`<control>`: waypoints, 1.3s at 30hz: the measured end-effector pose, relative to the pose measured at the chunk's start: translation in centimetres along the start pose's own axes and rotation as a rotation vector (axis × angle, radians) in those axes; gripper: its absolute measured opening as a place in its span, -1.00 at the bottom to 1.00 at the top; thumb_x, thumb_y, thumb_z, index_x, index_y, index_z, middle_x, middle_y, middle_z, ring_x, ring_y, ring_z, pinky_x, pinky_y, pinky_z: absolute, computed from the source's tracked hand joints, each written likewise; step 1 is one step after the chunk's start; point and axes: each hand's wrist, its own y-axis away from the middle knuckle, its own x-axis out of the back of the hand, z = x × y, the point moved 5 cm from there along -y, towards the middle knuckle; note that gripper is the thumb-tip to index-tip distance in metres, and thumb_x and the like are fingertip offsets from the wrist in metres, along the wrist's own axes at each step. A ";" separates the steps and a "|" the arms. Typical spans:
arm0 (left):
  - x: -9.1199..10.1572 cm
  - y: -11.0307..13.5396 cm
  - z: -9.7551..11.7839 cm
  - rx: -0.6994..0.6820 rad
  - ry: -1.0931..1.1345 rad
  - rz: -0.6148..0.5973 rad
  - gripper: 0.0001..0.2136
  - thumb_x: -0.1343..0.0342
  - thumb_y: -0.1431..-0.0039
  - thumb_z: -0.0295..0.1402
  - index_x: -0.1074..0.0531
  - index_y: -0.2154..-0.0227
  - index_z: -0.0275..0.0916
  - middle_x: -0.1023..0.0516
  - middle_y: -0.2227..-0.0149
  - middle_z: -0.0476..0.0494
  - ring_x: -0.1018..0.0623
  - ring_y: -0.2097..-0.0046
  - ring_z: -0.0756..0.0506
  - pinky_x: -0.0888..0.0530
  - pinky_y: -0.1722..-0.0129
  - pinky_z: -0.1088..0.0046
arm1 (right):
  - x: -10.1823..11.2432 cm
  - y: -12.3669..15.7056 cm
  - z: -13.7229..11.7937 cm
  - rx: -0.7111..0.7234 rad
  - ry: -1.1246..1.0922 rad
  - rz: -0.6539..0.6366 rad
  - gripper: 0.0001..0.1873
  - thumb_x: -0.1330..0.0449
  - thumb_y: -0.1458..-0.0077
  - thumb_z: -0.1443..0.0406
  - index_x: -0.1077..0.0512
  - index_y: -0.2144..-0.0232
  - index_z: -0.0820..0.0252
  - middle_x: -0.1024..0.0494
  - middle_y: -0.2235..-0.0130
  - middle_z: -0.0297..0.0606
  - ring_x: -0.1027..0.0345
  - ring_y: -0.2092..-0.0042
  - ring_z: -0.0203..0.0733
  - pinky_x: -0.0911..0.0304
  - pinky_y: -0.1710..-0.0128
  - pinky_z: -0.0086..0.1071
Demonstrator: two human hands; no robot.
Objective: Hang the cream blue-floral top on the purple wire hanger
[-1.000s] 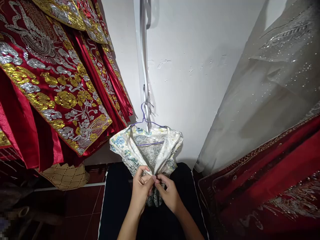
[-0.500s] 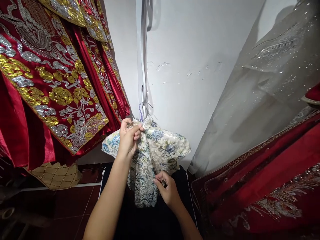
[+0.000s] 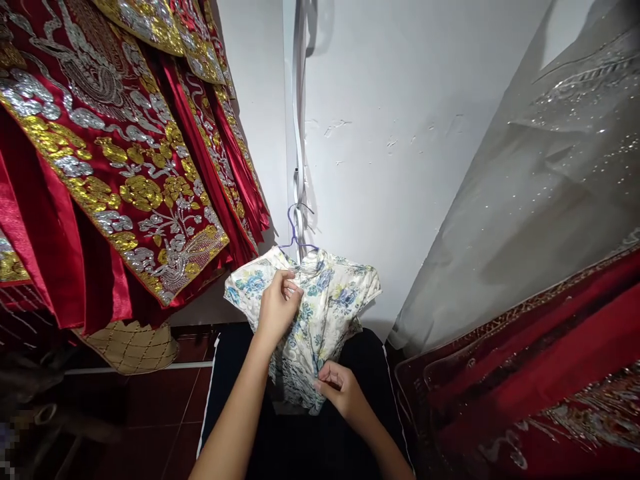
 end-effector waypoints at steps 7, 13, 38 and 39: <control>-1.7 -0.9 -0.8 0.033 -0.324 -0.028 -0.81 -0.08 -0.24 -0.17 -0.41 0.32 -0.19 -0.55 0.33 -0.09 -0.51 0.31 -0.12 -0.24 0.38 0.45 | -0.4 1.1 1.6 -0.057 -0.045 -0.040 -0.75 -0.29 -0.06 0.18 -0.32 0.45 0.20 -0.24 0.52 -0.41 -0.11 0.44 -0.30 -0.05 0.43 -0.41; -2.9 -2.2 -1.0 0.064 -0.310 -0.052 -0.89 -0.16 -0.15 -0.33 -0.39 0.44 -0.20 -0.43 0.49 -0.07 -0.41 0.41 -0.12 -0.14 0.39 0.42 | -0.2 1.0 1.3 -0.043 -0.050 -0.052 -0.79 -0.28 -0.07 0.24 -0.33 0.44 0.21 -0.24 0.52 -0.42 -0.12 0.43 -0.30 -0.05 0.42 -0.40; 0.0 -2.5 3.8 0.198 0.669 -0.083 -0.84 -0.23 0.03 -0.33 -0.41 0.54 -0.30 -0.12 0.68 0.16 -0.07 0.63 0.14 0.00 0.61 0.61 | 5.3 -6.5 -12.2 0.291 0.118 0.208 -0.73 -0.23 -0.12 0.11 -0.43 0.22 0.16 -0.48 0.34 -0.26 -0.30 0.37 -0.22 -0.20 0.38 -0.38; 0.2 -2.2 4.1 0.153 0.623 -0.065 -0.86 -0.22 0.01 -0.34 -0.42 0.54 -0.30 -0.15 0.68 0.14 -0.10 0.62 0.13 -0.02 0.60 0.59 | 5.3 -7.4 -14.7 0.314 0.138 0.185 -0.73 -0.18 -0.16 0.07 -0.45 0.30 0.16 -0.48 0.35 -0.26 -0.30 0.37 -0.22 -0.19 0.39 -0.39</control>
